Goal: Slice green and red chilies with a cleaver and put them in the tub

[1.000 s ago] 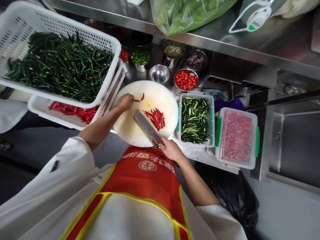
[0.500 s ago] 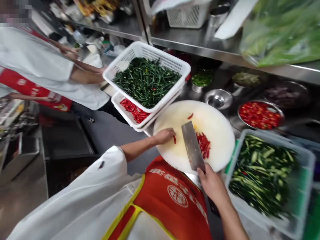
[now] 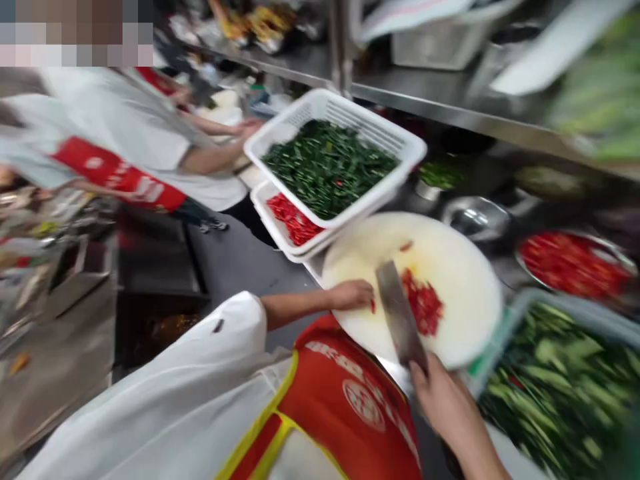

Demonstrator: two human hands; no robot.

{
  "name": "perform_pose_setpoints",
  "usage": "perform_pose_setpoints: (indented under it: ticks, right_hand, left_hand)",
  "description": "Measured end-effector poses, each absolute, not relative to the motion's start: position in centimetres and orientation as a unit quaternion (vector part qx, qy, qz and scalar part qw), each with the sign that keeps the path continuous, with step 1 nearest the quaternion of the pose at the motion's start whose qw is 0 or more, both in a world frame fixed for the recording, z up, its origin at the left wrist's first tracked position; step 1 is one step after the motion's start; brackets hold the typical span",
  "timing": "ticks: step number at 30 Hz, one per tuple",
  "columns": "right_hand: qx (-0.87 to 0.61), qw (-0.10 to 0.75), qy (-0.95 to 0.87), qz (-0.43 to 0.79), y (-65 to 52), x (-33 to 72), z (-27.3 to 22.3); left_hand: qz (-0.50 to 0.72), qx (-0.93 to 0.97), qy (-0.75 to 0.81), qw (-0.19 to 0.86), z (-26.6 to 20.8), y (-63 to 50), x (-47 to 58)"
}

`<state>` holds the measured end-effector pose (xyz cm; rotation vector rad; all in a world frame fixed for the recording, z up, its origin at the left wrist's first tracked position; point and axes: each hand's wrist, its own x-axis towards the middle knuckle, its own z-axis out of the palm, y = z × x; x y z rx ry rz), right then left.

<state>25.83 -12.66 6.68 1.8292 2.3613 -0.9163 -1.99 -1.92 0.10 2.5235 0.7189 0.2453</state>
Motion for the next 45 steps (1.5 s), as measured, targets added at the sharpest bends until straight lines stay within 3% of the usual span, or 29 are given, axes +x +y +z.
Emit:
perform_pose_setpoints:
  ticks: [5, 17, 22, 30, 34, 39, 45]
  right_hand:
    - [0.612, 0.132, 0.726, -0.286, -12.1, 24.2, 11.5]
    - [0.597, 0.171, 0.697, -0.359, -13.6, 24.3, 13.9]
    - [0.597, 0.156, 0.691, -0.375, -13.2, 23.2, 12.7]
    - [0.647, 0.052, 0.669, -0.362, -11.7, 22.3, 8.8]
    - [0.700, 0.005, 0.603, -0.383, -14.4, 25.2, 9.8]
    - [0.665, 0.043, 0.638, -0.385, -16.5, 25.6, 11.4]
    - [0.617, 0.081, 0.677, -0.394, -16.4, 24.8, 10.6]
  left_hand:
    - [0.149, 0.888, 0.331, 0.283, -0.3, -1.3, -2.3]
    - [0.182, 0.899, 0.319, 0.238, -1.3, -1.7, -2.2]
    - [0.194, 0.897, 0.321, 0.235, -1.4, -1.7, -2.1]
    - [0.154, 0.912, 0.283, 0.254, -0.2, -0.1, -2.3]
    - [0.178, 0.857, 0.413, 0.252, 1.4, 5.4, 0.4]
    - [0.095, 0.770, 0.589, 0.227, 2.2, 13.0, 5.8]
    - [0.017, 0.813, 0.560, 0.159, 2.0, 13.8, 2.7]
